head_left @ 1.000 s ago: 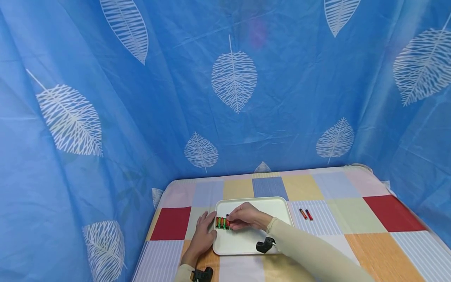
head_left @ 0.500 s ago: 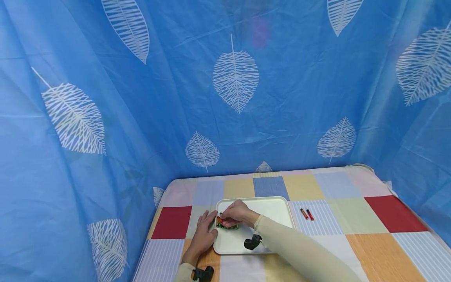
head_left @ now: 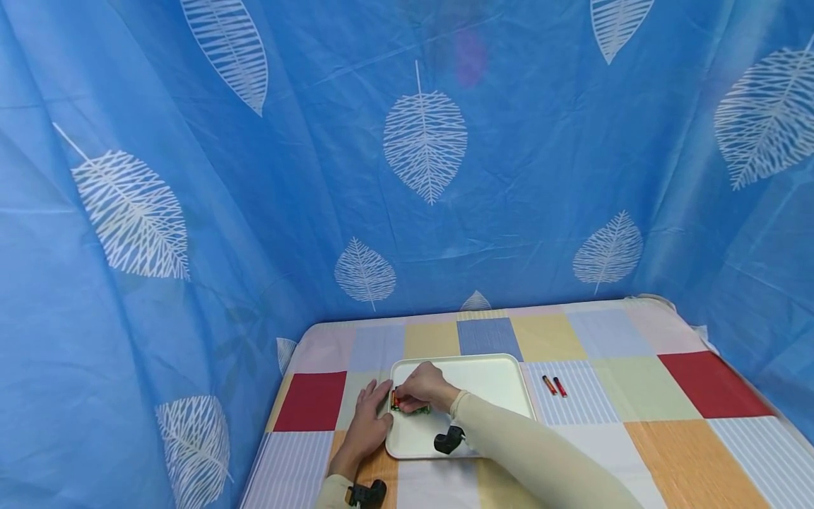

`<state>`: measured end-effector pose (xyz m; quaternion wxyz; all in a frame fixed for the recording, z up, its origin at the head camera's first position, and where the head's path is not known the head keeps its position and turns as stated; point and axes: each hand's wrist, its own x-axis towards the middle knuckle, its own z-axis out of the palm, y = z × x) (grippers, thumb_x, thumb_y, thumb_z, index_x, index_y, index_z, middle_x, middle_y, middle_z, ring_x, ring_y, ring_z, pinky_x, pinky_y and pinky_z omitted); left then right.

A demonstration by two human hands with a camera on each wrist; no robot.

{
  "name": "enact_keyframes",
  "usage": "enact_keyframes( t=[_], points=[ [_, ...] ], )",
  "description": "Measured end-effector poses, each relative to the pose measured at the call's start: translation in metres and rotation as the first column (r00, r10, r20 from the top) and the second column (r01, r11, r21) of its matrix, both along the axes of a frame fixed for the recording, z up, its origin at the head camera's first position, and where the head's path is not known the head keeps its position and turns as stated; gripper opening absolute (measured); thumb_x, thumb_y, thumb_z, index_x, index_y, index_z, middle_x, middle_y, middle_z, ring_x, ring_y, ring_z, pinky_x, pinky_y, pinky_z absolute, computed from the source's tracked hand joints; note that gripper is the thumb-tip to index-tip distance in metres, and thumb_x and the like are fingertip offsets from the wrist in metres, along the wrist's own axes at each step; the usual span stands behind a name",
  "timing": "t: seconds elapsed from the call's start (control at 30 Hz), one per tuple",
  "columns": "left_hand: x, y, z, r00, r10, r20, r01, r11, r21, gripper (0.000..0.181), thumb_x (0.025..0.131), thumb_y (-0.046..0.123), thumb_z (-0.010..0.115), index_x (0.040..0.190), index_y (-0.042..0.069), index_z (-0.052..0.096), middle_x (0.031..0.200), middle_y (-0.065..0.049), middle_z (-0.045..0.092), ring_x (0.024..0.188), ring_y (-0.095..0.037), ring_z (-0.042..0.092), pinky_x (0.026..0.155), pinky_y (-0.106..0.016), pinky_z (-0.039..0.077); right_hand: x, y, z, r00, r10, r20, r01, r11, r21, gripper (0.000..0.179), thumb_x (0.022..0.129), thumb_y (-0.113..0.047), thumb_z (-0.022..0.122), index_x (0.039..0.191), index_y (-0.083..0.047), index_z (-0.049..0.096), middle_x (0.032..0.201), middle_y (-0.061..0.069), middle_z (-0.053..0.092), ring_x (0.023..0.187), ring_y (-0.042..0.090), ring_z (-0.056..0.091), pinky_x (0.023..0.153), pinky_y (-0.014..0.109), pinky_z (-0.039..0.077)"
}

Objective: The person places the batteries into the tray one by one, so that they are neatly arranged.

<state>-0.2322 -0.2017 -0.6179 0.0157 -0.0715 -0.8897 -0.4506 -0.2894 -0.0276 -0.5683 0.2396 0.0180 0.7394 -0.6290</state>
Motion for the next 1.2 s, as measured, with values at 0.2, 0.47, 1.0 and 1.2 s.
enact_keyframes(
  t=[0.2,0.47,1.0,1.2],
  points=[
    [-0.001,0.0,0.0,1.0,-0.002,-0.007,0.001,1.0,-0.01,0.07,0.09,-0.003,0.061,0.159,0.003,0.055,0.167,-0.022,0.051,0.166,-0.052,0.021,0.132,-0.078,0.009,0.002,-0.001,0.002,1.0,-0.008,-0.008,0.008,1.0,0.004,0.005,0.087,0.005,0.078,0.084,0.009,0.078,0.07,0.017,0.078,0.051,0.011,0.071,0.058,0.029,0.066],
    [0.0,0.0,0.0,1.0,0.007,-0.001,-0.007,1.0,-0.015,0.069,0.091,-0.002,0.062,0.159,0.004,0.056,0.168,-0.023,0.049,0.166,-0.054,0.02,0.131,-0.079,0.011,0.002,-0.001,0.001,1.0,-0.009,-0.012,0.009,1.0,-0.005,0.005,0.087,0.006,0.078,0.085,0.01,0.077,0.072,0.018,0.078,0.052,0.012,0.073,0.059,0.03,0.067],
    [0.001,0.0,-0.001,1.0,0.0,-0.01,0.0,1.0,-0.003,0.07,0.09,-0.004,0.061,0.159,0.003,0.055,0.168,-0.024,0.048,0.165,-0.055,0.019,0.13,-0.08,0.008,-0.004,0.013,0.012,0.995,0.081,0.058,-0.073,0.988,-0.134,0.014,0.092,0.001,0.074,0.098,0.014,0.078,0.069,0.009,0.075,0.057,0.01,0.073,0.063,0.027,0.067],
    [0.001,0.0,-0.001,1.0,-0.008,-0.009,0.008,1.0,0.003,0.07,0.09,-0.005,0.061,0.159,0.002,0.055,0.168,-0.025,0.048,0.165,-0.055,0.019,0.13,-0.08,0.009,-0.008,0.023,0.023,0.992,0.115,0.05,-0.107,0.983,-0.149,0.029,0.095,-0.002,0.075,0.112,0.021,0.074,0.075,0.01,0.077,0.061,0.011,0.075,0.064,0.026,0.067]
  ],
)
